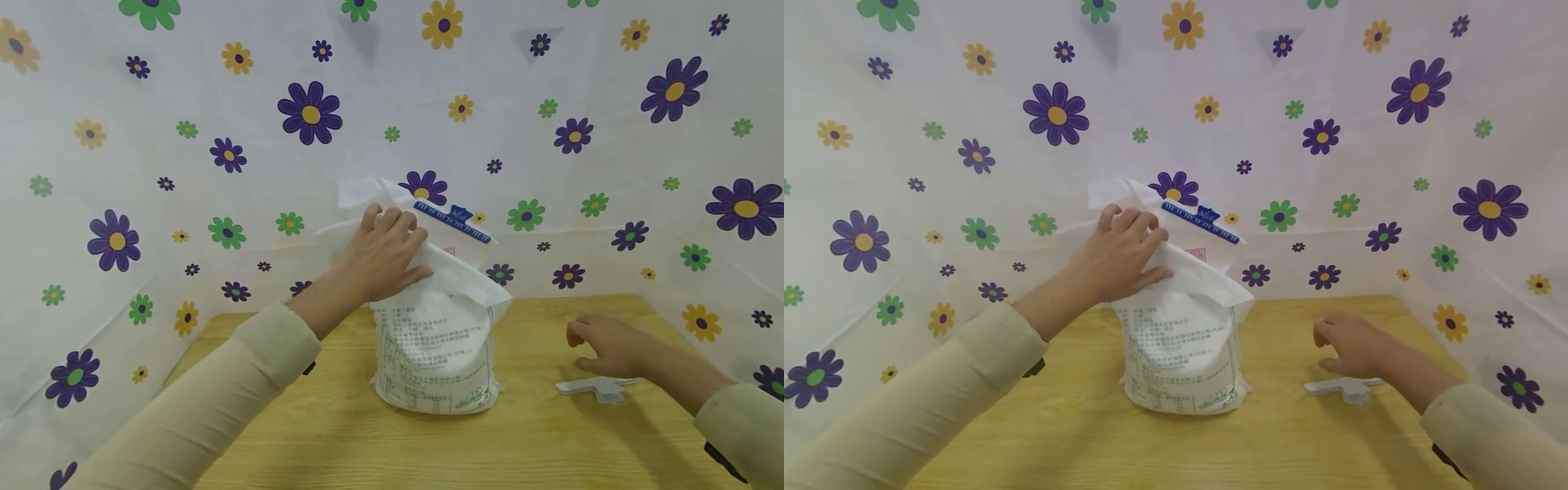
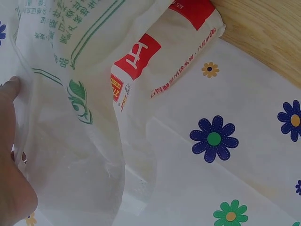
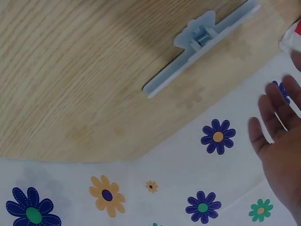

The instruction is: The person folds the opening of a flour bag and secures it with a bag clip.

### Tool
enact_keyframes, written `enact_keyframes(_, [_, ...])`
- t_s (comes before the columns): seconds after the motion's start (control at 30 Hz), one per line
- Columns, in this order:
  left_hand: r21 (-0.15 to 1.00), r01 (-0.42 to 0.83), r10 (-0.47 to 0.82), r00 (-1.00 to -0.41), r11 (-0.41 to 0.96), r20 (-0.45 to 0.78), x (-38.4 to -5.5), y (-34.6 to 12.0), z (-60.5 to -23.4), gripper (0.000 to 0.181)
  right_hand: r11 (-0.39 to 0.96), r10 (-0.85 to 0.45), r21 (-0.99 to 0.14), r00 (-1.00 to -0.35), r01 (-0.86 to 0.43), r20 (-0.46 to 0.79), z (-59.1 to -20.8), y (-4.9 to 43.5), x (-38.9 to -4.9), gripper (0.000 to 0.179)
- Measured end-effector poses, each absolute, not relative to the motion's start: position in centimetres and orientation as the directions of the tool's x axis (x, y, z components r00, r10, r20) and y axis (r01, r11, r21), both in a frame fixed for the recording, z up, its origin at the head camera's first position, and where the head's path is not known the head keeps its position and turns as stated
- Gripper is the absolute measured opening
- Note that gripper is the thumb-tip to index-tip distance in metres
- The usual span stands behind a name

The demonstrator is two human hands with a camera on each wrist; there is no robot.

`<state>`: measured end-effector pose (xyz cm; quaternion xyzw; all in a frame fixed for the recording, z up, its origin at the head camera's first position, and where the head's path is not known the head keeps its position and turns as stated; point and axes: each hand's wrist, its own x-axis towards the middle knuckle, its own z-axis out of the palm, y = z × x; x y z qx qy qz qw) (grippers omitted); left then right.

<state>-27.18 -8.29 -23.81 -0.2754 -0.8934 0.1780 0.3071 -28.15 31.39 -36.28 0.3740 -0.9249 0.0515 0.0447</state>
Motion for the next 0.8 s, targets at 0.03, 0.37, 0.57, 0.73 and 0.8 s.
enact_keyframes(0.03, [-0.487, 0.385, 0.603, -0.657, 0.784, 0.452, -27.2, -8.3, -23.8, 0.058, 0.716, -0.689, -0.080, -0.720, -0.694, 0.076, -36.5, 31.7, -28.0, 0.024])
enact_keyframes(0.37, [-0.494, 0.388, 0.611, -0.653, 0.778, 0.448, -27.0, -8.4, -24.1, 0.056, 0.707, -0.707, -0.158, -0.692, -0.689, -0.144, -38.3, 33.5, -27.5, 0.036])
enact_keyframes(0.57, [-0.491, 0.383, 0.603, -0.663, 0.782, 0.444, -26.9, -8.6, -24.2, 0.056, 0.696, -0.718, -0.170, -0.683, -0.697, -0.137, -38.9, 33.2, -27.1, 0.031])
enact_keyframes(0.73, [-0.497, 0.385, 0.610, -0.651, 0.778, 0.451, -26.9, -8.6, -24.3, 0.056, 0.763, -0.646, -0.209, -0.731, -0.612, -0.221, -38.9, 33.2, -26.8, 0.031])
enact_keyframes(0.8, [-0.499, 0.382, 0.611, -0.647, 0.778, 0.456, -26.9, -8.6, -24.4, 0.055, 0.779, -0.627, -0.219, -0.740, -0.588, -0.241, -38.7, 33.5, -26.7, 0.033])
